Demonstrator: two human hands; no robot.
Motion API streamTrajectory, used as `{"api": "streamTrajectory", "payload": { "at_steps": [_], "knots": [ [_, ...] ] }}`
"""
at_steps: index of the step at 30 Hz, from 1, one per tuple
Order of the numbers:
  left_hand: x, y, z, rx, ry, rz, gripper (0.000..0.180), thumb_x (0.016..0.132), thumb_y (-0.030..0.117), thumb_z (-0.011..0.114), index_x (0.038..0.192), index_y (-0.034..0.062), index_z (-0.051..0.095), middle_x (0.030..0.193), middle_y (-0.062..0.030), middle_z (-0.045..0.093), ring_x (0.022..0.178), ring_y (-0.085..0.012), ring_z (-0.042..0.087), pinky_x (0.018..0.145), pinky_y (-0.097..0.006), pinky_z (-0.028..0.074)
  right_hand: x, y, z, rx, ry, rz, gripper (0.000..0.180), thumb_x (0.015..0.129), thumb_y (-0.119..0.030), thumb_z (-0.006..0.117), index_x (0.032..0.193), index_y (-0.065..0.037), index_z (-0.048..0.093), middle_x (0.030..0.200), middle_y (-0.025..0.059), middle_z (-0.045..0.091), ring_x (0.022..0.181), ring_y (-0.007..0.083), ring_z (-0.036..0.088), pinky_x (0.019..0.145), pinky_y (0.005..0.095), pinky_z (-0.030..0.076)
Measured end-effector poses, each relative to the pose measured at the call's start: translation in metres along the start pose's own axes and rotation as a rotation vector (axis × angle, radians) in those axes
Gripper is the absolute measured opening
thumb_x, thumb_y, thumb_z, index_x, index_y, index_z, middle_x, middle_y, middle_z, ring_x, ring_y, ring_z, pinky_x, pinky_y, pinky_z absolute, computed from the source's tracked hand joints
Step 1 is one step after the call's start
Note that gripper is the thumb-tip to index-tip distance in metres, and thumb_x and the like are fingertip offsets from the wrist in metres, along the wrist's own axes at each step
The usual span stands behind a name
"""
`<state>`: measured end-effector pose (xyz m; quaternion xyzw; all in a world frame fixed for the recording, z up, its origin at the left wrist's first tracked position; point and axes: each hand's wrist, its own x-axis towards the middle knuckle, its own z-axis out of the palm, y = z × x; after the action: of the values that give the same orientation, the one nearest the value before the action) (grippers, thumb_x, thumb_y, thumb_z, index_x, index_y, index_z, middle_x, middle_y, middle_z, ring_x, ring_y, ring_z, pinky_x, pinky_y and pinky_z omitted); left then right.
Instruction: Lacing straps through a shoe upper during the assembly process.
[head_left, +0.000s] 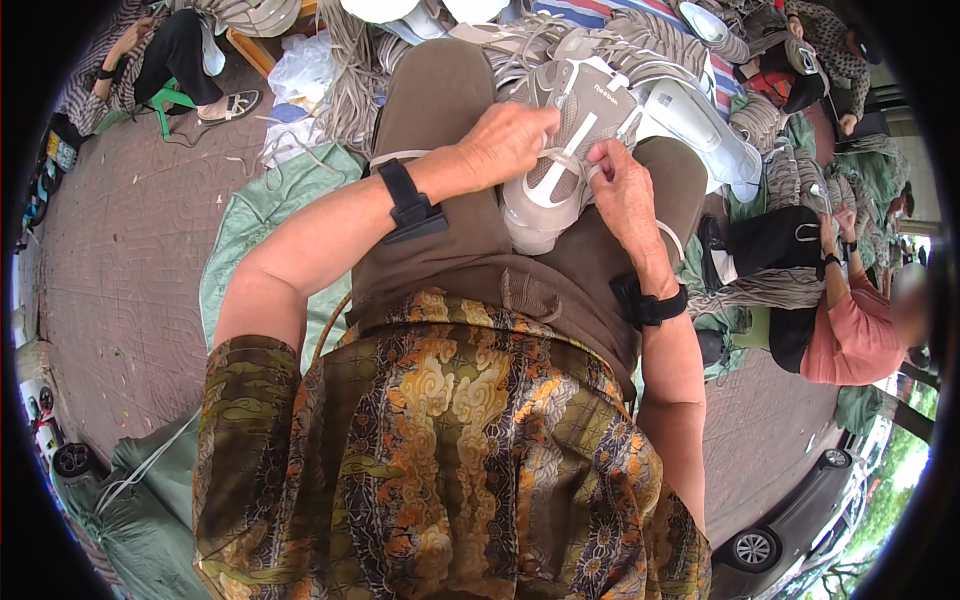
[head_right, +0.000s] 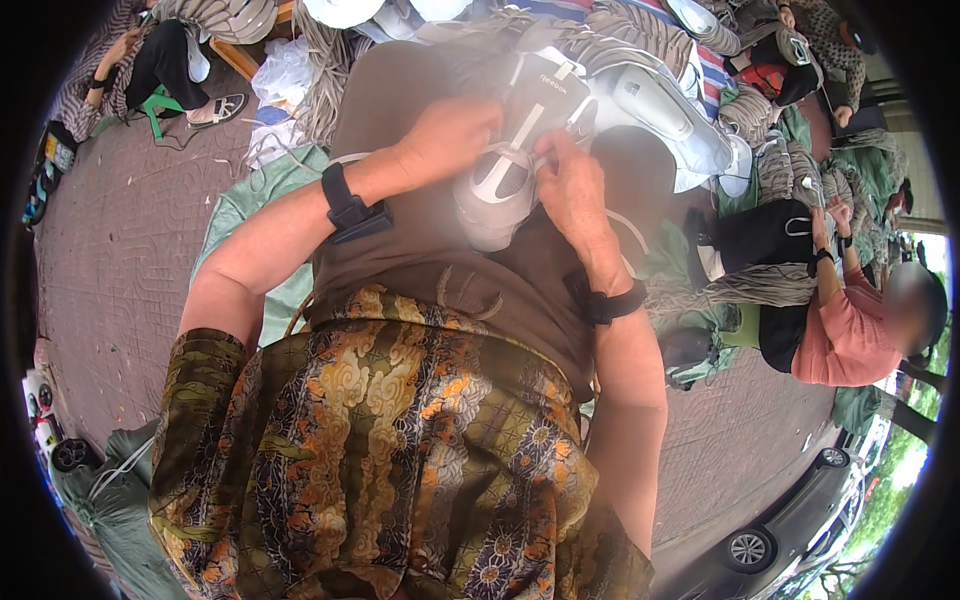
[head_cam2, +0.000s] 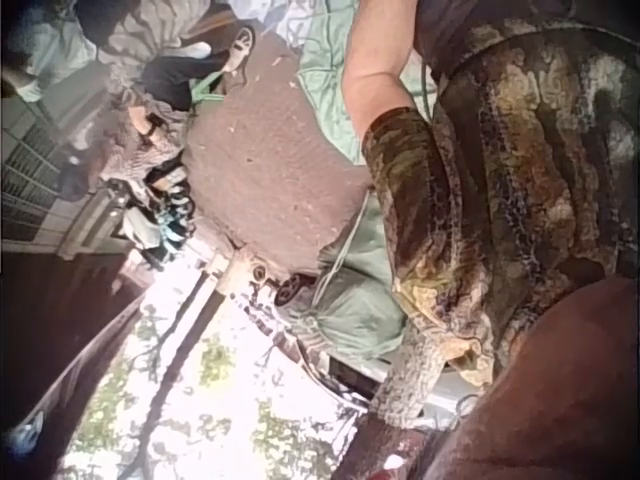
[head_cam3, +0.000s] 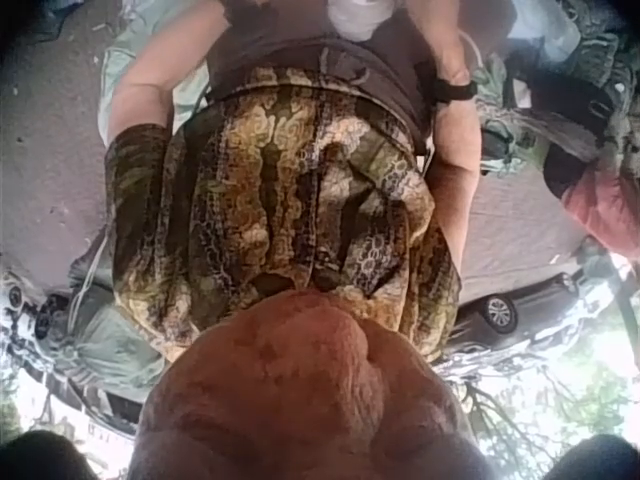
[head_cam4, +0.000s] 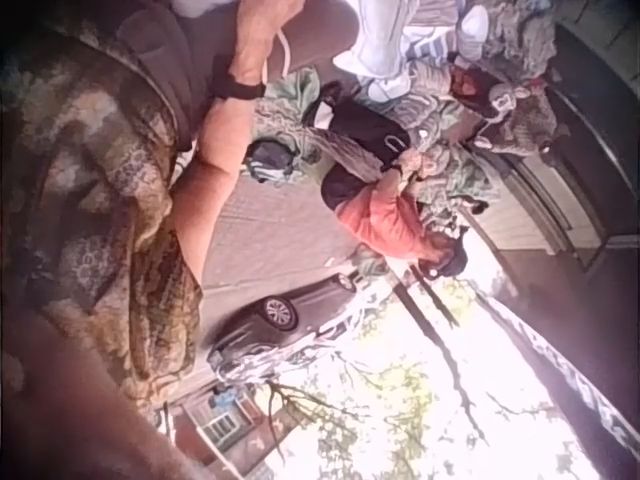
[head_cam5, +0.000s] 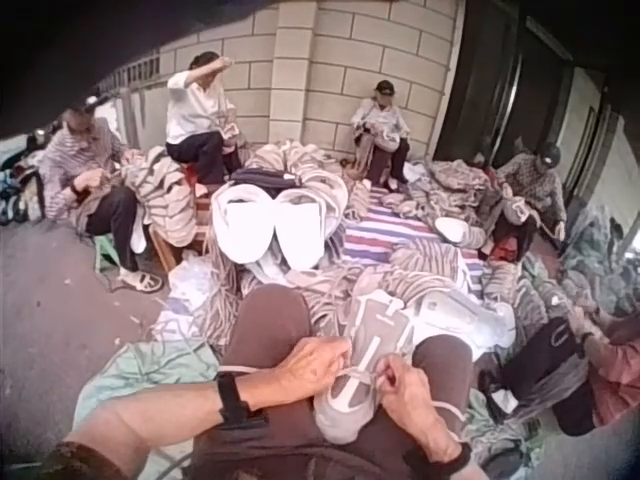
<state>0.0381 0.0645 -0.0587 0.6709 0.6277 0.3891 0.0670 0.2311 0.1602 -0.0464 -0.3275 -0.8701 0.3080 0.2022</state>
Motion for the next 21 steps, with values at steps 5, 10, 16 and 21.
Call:
{"api": "streamTrajectory", "payload": {
  "at_steps": [5,10,16,21],
  "knots": [
    [-0.003,-0.006,0.004,-0.2,0.021,-0.171,0.012,0.08,0.002,0.052,0.089,0.0056,0.059,0.074,-0.0197,0.062,0.077,-0.0406,0.061,0.071,-0.05,0.048,0.002,-0.004,-0.002,-0.033,-0.045,0.034,0.021,0.08,-0.002,0.056,0.1,-0.008,0.057,0.075,0.0175,0.062,0.075,0.0379,0.062,0.069,0.045,0.048],
    [0.006,-0.008,0.008,-0.134,0.038,-0.082,0.011,0.08,0.003,0.054,0.089,0.0045,0.058,0.071,-0.0175,0.062,0.07,-0.042,0.061,0.066,-0.05,0.048,0.003,-0.007,-0.004,-0.054,-0.065,0.054,0.02,0.081,-0.003,0.056,0.101,-0.008,0.058,0.076,0.0178,0.062,0.075,0.0385,0.062,0.069,0.0449,0.048],
    [0.014,-0.001,0.001,0.138,-0.232,0.031,0.017,0.082,0.001,0.055,0.099,0.0041,0.053,0.077,-0.0175,0.062,0.078,-0.0391,0.061,0.067,-0.046,0.049,0.001,-0.005,-0.009,-0.078,-0.074,-0.023,0.023,0.08,-0.001,0.056,0.102,-0.007,0.058,0.079,0.019,0.063,0.077,0.0391,0.062,0.07,0.0448,0.048],
    [0.016,-0.002,-0.028,0.332,-0.221,0.375,0.017,0.082,0.004,0.057,0.098,0.0068,0.054,0.091,-0.0104,0.057,0.096,-0.028,0.057,0.083,-0.043,0.046,-0.003,0.008,-0.037,0.021,-0.181,-0.149,0.024,0.08,0.007,0.055,0.102,-0.003,0.059,0.085,0.0142,0.062,0.074,0.0287,0.061,0.069,0.0363,0.049]
  ]
}}
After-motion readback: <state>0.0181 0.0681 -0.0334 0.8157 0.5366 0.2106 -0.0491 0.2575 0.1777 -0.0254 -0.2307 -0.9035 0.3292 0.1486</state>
